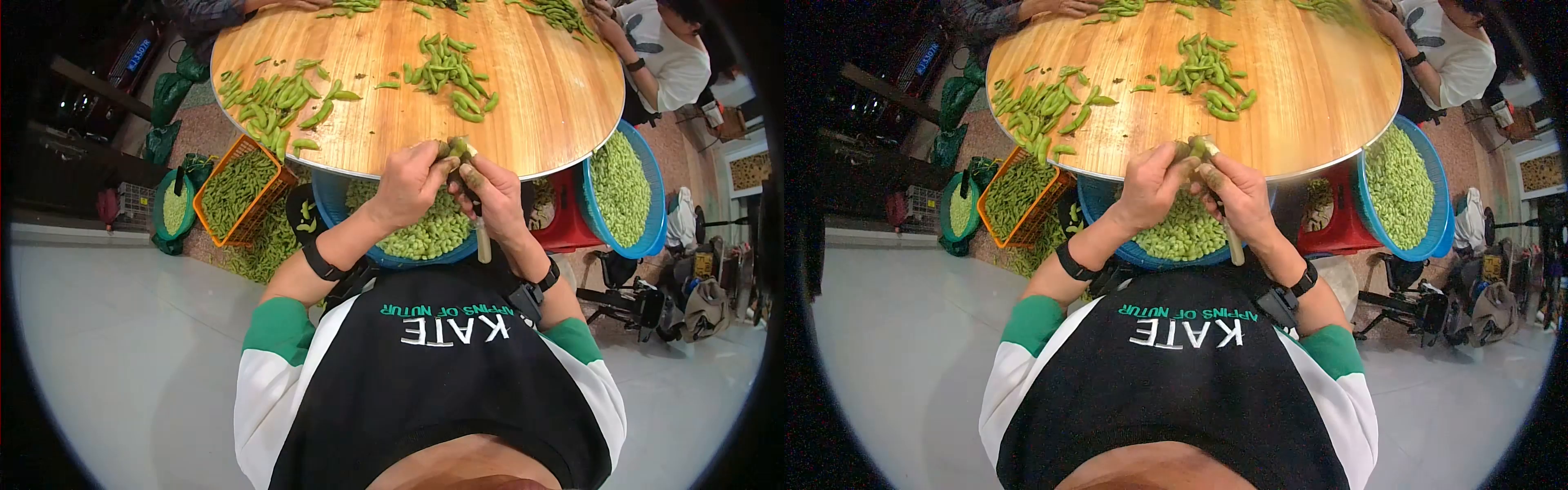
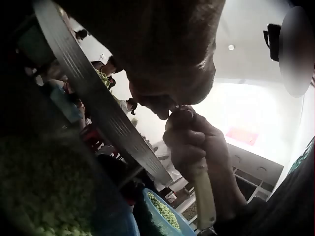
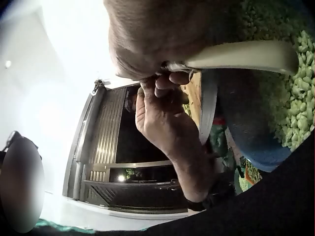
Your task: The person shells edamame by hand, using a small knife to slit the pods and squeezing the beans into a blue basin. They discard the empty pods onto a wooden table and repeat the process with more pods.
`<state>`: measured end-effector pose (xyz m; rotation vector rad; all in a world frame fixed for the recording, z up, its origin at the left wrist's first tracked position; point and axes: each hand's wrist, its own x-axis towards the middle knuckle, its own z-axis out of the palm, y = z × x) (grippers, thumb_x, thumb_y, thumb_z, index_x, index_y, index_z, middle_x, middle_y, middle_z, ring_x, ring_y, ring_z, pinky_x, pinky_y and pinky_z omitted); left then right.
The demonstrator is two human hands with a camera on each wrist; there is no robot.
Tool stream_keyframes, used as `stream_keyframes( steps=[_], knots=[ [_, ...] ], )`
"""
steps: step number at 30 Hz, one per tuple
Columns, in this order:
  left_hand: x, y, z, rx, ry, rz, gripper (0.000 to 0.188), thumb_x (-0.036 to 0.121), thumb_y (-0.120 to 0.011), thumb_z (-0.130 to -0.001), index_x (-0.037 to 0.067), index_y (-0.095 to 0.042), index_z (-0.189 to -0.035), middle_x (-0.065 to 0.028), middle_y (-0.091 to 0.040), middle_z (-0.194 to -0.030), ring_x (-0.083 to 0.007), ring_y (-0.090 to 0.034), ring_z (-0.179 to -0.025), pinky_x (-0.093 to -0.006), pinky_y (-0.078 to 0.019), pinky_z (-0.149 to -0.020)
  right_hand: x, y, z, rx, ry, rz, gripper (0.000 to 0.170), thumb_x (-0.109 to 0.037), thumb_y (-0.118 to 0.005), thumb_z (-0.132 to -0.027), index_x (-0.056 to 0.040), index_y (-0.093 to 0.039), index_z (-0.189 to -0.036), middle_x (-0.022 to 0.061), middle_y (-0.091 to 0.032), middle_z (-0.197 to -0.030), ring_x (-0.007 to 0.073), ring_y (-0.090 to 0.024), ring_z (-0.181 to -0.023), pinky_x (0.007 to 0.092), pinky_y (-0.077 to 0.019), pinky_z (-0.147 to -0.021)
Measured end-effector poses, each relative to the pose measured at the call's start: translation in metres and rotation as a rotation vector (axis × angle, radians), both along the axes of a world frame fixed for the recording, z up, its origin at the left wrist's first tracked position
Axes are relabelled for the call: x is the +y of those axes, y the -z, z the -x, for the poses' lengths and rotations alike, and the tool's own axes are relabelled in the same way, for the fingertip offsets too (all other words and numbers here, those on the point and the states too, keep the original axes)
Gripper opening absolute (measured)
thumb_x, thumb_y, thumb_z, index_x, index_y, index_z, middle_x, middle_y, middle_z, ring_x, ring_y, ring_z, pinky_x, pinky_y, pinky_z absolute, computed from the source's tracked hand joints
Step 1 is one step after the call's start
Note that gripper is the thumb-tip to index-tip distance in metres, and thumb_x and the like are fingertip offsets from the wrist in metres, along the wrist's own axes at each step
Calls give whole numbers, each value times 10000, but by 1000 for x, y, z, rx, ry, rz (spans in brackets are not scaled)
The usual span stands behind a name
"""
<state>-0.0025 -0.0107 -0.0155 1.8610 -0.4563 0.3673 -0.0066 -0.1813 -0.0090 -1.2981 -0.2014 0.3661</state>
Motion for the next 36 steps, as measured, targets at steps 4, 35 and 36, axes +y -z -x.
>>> stream_keyframes(
  steps=[4,35,36],
  knots=[
    [3,-2,-3,-305,-83,-276,67,13,-576,-827,-19,-524,-855,-164,-547,-711,-348,-576,-657,-400,-451,-568,0,-5,2,45,-11,-64,265,-133,-495,-971,6,-569,-1183,59,-626,-771,55,-490,-529,183,-354,-419],
    [-11,2,4,247,88,449,123,-16,-554,-853,-32,-568,-974,-109,-608,-815,-130,-602,-668,-248,-490,-593,9,20,6,-343,207,305,127,-13,-513,-911,30,-597,-995,42,-633,-723,67,-539,-557,231,-445,-500],
    [-10,0,3,247,89,449,123,-16,-554,-853,-32,-568,-974,-109,-608,-815,-130,-602,-668,-248,-490,-593,8,26,3,-511,203,375,140,-12,-513,-910,29,-596,-1015,43,-627,-730,65,-547,-584,231,-449,-509]
  ],
)
